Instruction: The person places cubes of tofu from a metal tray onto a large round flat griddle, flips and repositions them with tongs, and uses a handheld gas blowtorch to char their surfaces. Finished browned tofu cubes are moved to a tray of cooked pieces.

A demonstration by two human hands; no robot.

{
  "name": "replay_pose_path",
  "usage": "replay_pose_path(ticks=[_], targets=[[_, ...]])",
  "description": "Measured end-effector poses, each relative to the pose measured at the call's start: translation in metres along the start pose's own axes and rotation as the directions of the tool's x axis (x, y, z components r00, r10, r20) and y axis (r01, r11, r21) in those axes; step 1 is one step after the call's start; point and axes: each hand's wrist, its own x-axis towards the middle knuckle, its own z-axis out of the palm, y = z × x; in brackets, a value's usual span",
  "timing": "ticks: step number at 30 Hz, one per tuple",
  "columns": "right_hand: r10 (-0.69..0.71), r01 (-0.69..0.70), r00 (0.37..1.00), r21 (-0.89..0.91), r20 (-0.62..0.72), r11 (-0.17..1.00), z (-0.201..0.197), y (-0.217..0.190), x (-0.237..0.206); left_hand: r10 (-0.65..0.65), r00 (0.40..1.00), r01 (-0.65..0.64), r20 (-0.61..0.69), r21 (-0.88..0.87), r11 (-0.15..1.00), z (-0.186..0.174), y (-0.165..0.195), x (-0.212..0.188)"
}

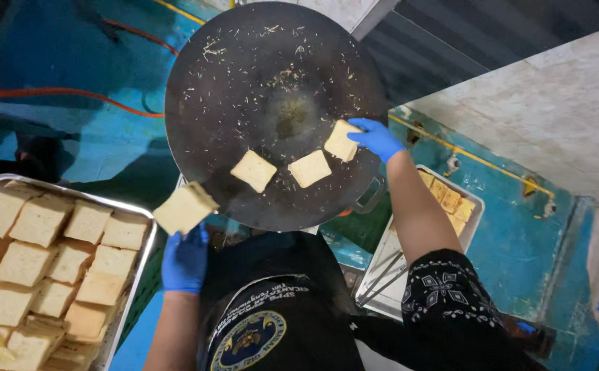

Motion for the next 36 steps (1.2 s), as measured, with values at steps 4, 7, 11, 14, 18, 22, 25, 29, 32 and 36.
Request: replay_pose_path(ticks=[4,7,11,14,18,22,25,29,32,36], targets=[[-0.281,0.289,0.957,-0.176,0.067,0.941,-0.005,-0.007,0.020,-0.048,0.994,0.045,0.100,0.033,0.998,0.049,-0.025,-0.011],[-0.281,0.273,0.960,-0.212,-0.008,0.938,-0.005,-0.002,0.025,-0.100,0.992,0.093,0.082,0.083,0.992,0.071,-0.037,-0.020],[-0.344,0.336,0.938,-0.122,-0.051,0.934,-0.007,0.018,0.029,-0.138,0.984,0.118,0.109,0.171,0.978,0.091,-0.052,-0.022],[-0.358,0.354,0.932,-0.080,-0.049,0.932,-0.012,0.033,0.031,-0.198,0.977,0.175,0.083,0.229,0.958,0.106,-0.061,-0.019],[-0.322,0.320,0.945,-0.029,-0.053,0.947,-0.014,0.040,0.033,-0.215,0.969,0.178,0.122,0.260,0.949,0.121,-0.070,-0.015],[-0.684,0.365,0.699,-0.717,-0.210,0.594,-0.006,0.032,0.012,-0.252,0.963,0.208,0.095,0.334,0.919,0.135,-0.079,-0.010],[-0.602,0.281,0.740,-0.674,-0.301,0.683,0.025,0.021,-0.028,-0.268,0.958,0.201,0.104,0.426,0.882,0.146,-0.089,0.001],[-0.077,0.076,0.997,0.371,-0.012,0.925,0.081,0.013,-0.093,-0.286,0.954,0.182,0.092,0.581,0.793,0.163,-0.110,0.022],[-0.109,0.011,0.988,0.644,0.113,0.765,0.095,0.010,-0.119,-0.284,0.941,0.085,0.185,0.683,0.725,0.177,-0.130,0.029],[-0.162,0.097,0.986,0.680,0.033,0.727,0.086,0.013,-0.116,-0.267,0.920,-0.018,0.288,0.711,0.703,0.200,-0.146,0.029]])
